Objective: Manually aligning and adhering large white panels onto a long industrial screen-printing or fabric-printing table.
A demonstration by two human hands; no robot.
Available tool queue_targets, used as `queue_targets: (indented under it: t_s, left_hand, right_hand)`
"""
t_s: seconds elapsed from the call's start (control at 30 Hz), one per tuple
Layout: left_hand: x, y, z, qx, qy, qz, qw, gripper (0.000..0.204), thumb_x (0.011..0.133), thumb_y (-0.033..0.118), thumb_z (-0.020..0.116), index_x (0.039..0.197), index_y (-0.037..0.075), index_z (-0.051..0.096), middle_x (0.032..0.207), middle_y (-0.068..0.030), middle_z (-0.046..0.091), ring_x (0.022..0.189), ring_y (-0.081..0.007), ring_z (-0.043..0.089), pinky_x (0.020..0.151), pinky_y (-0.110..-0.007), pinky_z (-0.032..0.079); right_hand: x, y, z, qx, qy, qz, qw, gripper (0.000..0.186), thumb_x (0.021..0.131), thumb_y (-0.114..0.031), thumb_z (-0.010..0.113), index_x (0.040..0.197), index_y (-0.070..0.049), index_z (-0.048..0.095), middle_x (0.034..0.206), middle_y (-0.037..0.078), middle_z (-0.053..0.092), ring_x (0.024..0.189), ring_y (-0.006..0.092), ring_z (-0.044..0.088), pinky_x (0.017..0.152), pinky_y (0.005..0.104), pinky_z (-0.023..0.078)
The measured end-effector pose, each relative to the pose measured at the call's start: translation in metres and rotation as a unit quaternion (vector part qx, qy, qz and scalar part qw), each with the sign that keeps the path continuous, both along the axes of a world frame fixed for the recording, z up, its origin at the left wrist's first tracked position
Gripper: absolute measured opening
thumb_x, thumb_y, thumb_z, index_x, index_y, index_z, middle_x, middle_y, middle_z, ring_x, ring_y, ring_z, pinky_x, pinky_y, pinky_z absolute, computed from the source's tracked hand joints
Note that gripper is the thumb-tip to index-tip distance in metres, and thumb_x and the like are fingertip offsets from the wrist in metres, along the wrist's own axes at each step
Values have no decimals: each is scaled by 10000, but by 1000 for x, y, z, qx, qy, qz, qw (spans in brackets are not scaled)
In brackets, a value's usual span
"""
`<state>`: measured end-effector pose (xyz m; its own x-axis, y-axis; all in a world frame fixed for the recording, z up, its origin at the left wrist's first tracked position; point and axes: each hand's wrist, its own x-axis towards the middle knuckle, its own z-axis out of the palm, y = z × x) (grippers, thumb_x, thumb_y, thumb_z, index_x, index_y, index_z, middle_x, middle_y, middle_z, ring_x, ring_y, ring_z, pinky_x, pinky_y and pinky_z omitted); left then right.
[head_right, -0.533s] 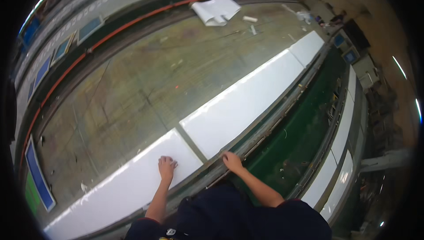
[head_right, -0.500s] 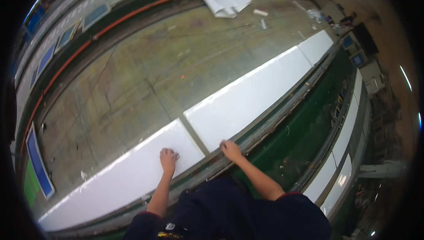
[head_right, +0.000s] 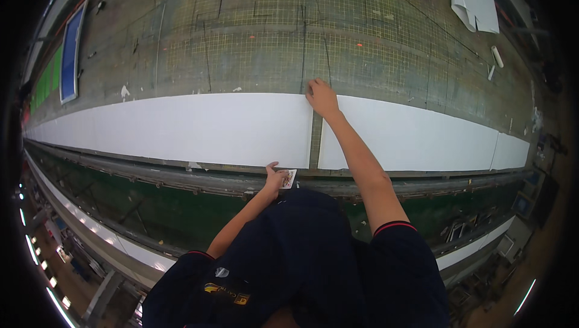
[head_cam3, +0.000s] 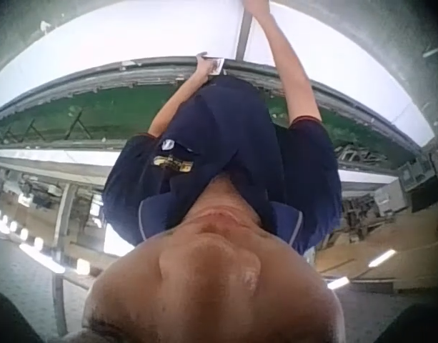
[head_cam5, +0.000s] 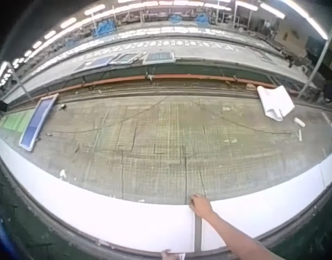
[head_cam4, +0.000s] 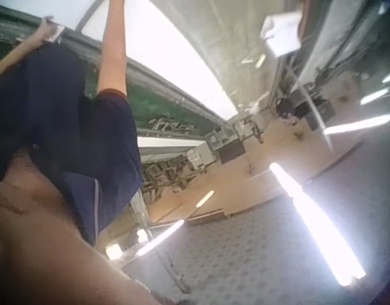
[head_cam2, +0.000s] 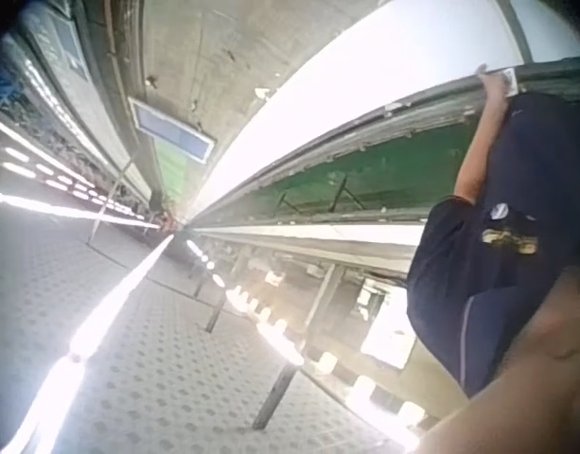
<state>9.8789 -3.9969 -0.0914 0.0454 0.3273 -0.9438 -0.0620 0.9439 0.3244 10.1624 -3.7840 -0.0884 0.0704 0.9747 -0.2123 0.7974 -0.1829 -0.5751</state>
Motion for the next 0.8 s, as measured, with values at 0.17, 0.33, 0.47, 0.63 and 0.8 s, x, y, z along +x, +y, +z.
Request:
queue_targets:
  t_s: [0.17,0.33,0.47,0.63,0.8]
  left_hand:
    - [17,-10,-33,-81,20,204,975,778,862,-83,723,1469,58,258,1215,-235,559,997,-281,693,819,-385,616]
    - [48,-3,-52,-108,70,278,952,767,897,-68,714,1469,-48,204,1127,-193,585,922,-259,674,761,-397,594]
    - [47,2,-33,-96,48,307,945,606,901,-76,689,1397,-12,347,1063,-141,623,903,-228,675,748,-375,578]
    - [55,28,5,-54,-30,236,970,318,930,-41,619,1231,60,594,976,-46,652,888,-166,666,740,-314,543]
    - [60,0,-4,-125,-9,287,950,194,933,4,587,1091,60,684,924,-40,640,827,-166,643,715,-334,528]
  right_hand:
    - [-10,-15,10,55,3,8,998,178,867,-186,735,998,-98,653,1069,127,581,1077,361,606,879,468,535]
    - [-7,-16,15,23,-18,21,999,245,883,-212,772,1026,-72,630,1083,126,563,1113,356,564,946,463,506]
    - [-5,-8,3,-14,-13,43,999,278,868,-205,797,1024,-54,624,1120,138,552,1127,358,548,951,474,490]
    - [-3,-13,6,-27,-23,126,991,232,898,-211,718,919,-5,613,965,155,571,1016,389,583,913,498,497]
    - [-39,0,76,-64,137,186,971,277,908,-206,628,845,59,577,831,183,550,857,401,581,840,500,491]
